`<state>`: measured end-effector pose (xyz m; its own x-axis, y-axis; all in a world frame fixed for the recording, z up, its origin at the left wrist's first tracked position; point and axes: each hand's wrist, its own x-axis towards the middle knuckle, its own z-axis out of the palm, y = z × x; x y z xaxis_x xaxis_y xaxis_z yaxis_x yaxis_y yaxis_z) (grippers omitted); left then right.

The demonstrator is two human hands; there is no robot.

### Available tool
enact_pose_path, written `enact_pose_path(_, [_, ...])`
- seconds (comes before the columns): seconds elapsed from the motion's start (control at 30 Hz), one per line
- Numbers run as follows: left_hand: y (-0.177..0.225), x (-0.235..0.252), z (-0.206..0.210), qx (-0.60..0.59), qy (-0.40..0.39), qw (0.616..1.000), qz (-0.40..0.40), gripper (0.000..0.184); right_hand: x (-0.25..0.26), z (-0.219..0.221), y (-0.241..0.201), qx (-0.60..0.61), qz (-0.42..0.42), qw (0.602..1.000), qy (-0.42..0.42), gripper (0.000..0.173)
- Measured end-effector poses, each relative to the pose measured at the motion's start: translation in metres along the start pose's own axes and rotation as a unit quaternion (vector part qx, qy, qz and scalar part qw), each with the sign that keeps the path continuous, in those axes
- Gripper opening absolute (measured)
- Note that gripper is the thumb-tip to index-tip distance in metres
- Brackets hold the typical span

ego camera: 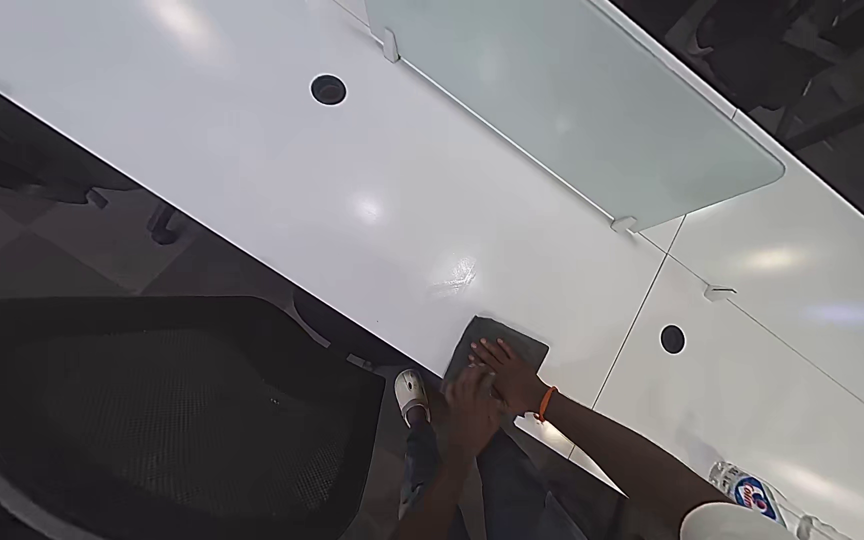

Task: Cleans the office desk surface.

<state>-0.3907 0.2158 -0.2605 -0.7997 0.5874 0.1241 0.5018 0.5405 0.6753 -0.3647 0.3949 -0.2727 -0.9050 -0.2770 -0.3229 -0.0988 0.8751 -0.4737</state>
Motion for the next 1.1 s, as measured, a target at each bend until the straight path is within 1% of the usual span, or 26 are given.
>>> enact_pose_path(0.03, [0.004,-0.009,0.006,-0.001,0.008,1.000,0.023,0.035,-0.008,-0.003,-0.001,0.006,-0.011,1.000,-0.012,0.090])
enact_pose_path(0.07, [0.005,-0.016,0.009,0.003,0.012,0.999,0.030,0.037,-0.015,-0.006,-0.003,0.001,-0.015,1.000,-0.006,0.085])
enact_pose_path(0.1, [0.002,-0.020,0.011,0.005,0.016,1.000,0.022,0.040,-0.020,-0.009,-0.005,-0.020,-0.004,0.999,0.025,0.078])
enact_pose_path(0.13, [-0.003,-0.022,0.011,0.003,0.017,1.000,0.002,0.041,-0.022,-0.009,-0.007,-0.053,0.027,0.996,0.063,0.076])
enact_pose_path(0.17, [-0.010,-0.022,0.009,-0.004,0.016,1.000,-0.026,0.044,-0.022,-0.006,-0.011,-0.071,0.072,0.991,0.086,0.077])
enact_pose_path(0.27, [-0.037,-0.017,0.001,-0.021,0.020,0.994,-0.102,0.050,0.010,0.012,-0.031,-0.088,0.200,0.970,0.105,0.087])
enact_pose_path(0.33, [-0.053,-0.011,-0.006,-0.036,0.044,0.991,-0.124,0.049,0.048,0.019,-0.052,-0.091,0.249,0.956,0.124,0.086])
enact_pose_path(0.37, [-0.058,-0.011,-0.009,-0.043,0.058,0.988,-0.134,0.049,0.066,0.020,-0.062,-0.101,0.260,0.952,0.127,0.084])
enact_pose_path(0.43, [-0.065,-0.009,-0.018,-0.048,0.082,0.983,-0.159,0.050,0.102,0.015,-0.076,-0.130,0.259,0.951,0.109,0.081])
enact_pose_path(0.5, [-0.068,-0.010,-0.026,-0.039,0.101,0.977,-0.184,0.055,0.129,0.007,-0.084,-0.139,0.240,0.957,0.083,0.081])
enact_pose_path(0.6, [-0.066,-0.007,-0.033,-0.039,0.133,0.969,-0.202,0.057,0.157,-0.004,-0.089,-0.134,0.202,0.968,0.057,0.075])
enact_pose_path(0.7, [-0.058,0.005,-0.040,-0.045,0.122,0.968,-0.213,0.062,0.172,-0.010,-0.087,-0.114,0.151,0.980,0.054,0.062])
enact_pose_path(0.8, [-0.049,0.026,-0.037,-0.027,0.103,0.971,-0.212,0.065,0.175,-0.018,-0.073,-0.084,0.105,0.988,0.071,0.052])
enact_pose_path(0.87, [-0.046,0.041,-0.036,-0.010,0.088,0.976,-0.201,0.064,0.176,-0.026,-0.056,-0.057,0.101,0.990,0.086,0.050])
enact_pose_path(0.93, [-0.042,0.056,-0.033,0.004,0.072,0.981,-0.177,0.062,0.177,-0.038,-0.027,-0.064,0.137,0.980,0.127,0.050])
enact_pose_path(1.03, [-0.041,0.077,-0.025,0.020,0.053,0.989,-0.137,0.060,0.175,-0.056,0.030,-0.105,0.219,0.949,0.200,0.053])
enact_pose_path(1.1, [-0.043,0.091,-0.021,0.024,0.043,0.993,-0.111,0.058,0.165,-0.070,0.061,-0.107,0.268,0.931,0.222,0.055])
